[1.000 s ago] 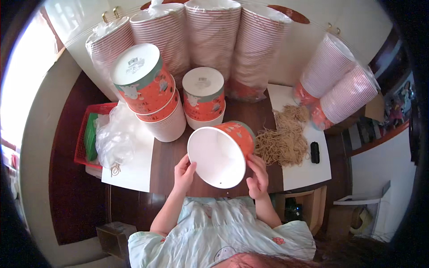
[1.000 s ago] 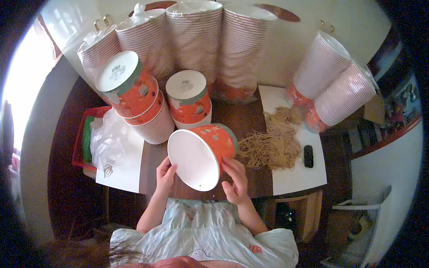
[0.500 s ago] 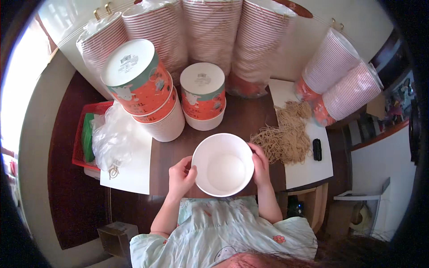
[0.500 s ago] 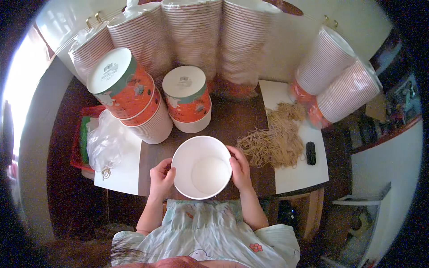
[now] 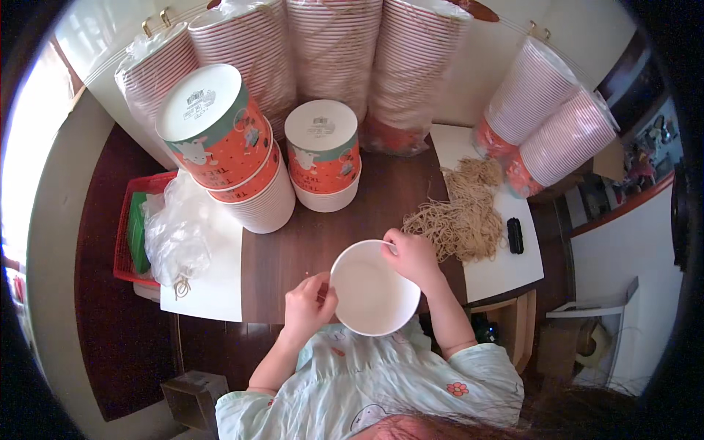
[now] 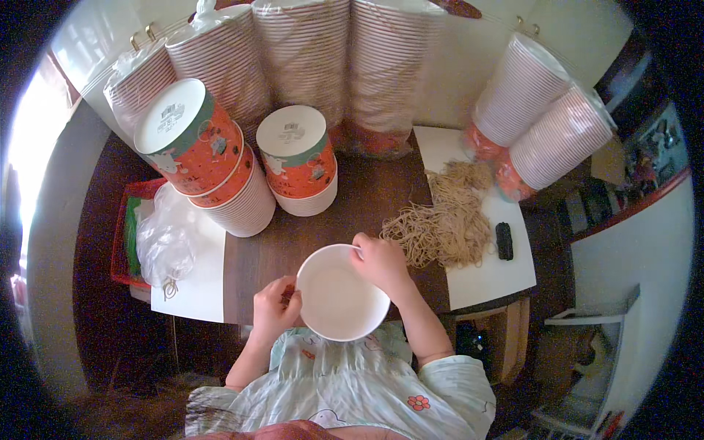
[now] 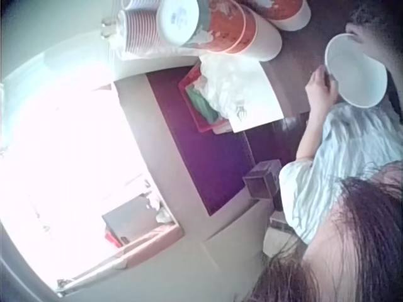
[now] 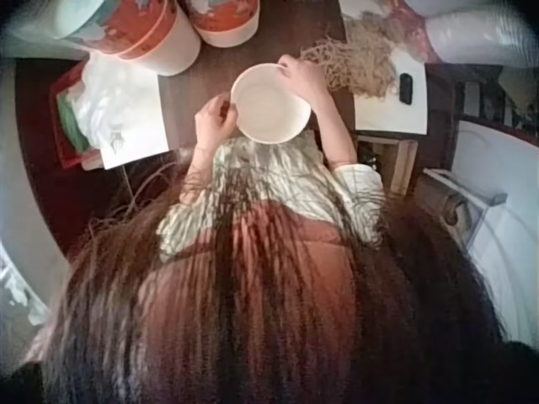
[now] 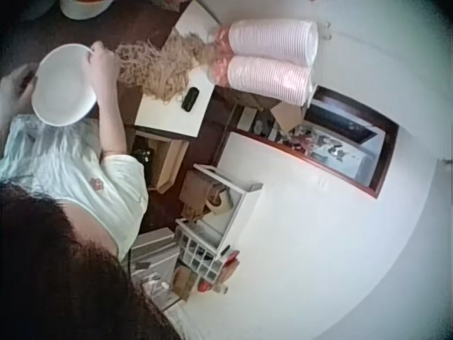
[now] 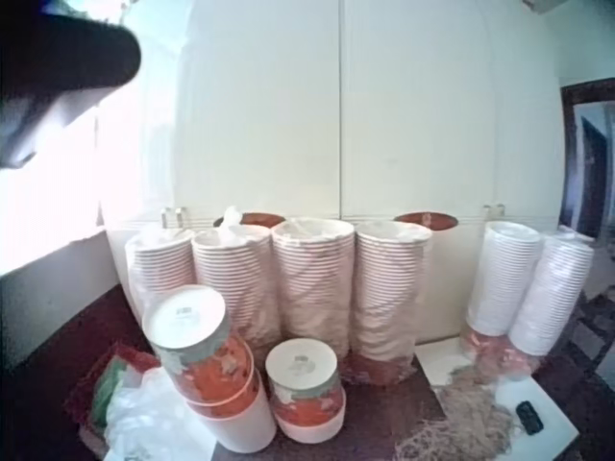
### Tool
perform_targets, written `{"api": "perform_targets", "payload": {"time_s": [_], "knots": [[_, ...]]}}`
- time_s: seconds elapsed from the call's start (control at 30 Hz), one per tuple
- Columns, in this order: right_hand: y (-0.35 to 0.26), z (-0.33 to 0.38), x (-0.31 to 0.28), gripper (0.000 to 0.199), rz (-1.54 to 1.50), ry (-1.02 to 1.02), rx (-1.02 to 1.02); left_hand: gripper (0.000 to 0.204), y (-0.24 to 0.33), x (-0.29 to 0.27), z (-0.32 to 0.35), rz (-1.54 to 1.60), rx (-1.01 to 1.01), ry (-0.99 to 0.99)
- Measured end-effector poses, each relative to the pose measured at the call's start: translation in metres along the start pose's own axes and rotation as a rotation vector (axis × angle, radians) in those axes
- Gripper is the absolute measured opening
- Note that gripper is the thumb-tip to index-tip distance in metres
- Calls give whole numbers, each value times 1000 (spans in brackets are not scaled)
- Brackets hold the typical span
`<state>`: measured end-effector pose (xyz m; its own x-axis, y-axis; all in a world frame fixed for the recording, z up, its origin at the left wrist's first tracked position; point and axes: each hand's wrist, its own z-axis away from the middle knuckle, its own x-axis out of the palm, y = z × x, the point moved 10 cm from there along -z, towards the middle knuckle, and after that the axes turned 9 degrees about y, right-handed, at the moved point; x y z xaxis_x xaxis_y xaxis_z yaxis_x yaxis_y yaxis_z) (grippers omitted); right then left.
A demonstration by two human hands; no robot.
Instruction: The person removes a plastic bag from a stack of paper buckets, inverts and stacks the buckets on the table, and threads a string through the holes of a bucket by hand.
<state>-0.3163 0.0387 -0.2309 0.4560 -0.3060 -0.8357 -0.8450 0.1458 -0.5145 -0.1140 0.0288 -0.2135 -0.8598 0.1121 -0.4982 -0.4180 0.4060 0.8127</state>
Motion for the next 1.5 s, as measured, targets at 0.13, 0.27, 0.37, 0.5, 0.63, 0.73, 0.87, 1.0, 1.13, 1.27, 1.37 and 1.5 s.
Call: {"api": "perform_targets", "payload": {"time_s": [0.13, 0.27, 0.37, 0.5, 0.63, 0.73, 0.87, 1.0, 1.13, 1.27, 1.37, 1.5], "knots": [[-16, 0, 1, 18, 193, 89, -162, 19, -1, 15, 10, 71, -19, -108], [-21, 2, 3, 20, 188, 135, -252, 16, -27, 27, 6, 169, -200, -197], [-22, 1, 13, 21, 191, 102, -277, 16, -60, 37, -8, 208, -224, -183], [-44, 2, 14, 21, 185, 112, -328, 15, -73, 65, -34, 375, -260, -267], [-50, 2, 21, 20, 194, 131, -393, 15, -60, 89, -46, 453, -225, -520], [-54, 1, 20, 19, 199, 122, -418, 16, -61, 96, -45, 418, -182, -638], [-56, 0, 21, 19, 194, 104, -430, 17, -50, 95, -49, 342, -47, -676], [-57, 0, 18, 19, 177, 119, -438, 16, -51, 96, -54, 308, 29, -681], [-57, 0, 16, 20, 152, 132, -441, 14, -46, 99, -57, 271, 51, -725], [-56, -1, 16, 21, 136, 132, -438, 11, -39, 101, -59, 279, 109, -735], [-58, -1, 15, 21, 120, 146, -468, 11, -36, 102, -60, 268, 201, -727], [-54, -2, 15, 20, 122, 121, -437, 11, -40, 104, -59, 272, 191, -727]]}}
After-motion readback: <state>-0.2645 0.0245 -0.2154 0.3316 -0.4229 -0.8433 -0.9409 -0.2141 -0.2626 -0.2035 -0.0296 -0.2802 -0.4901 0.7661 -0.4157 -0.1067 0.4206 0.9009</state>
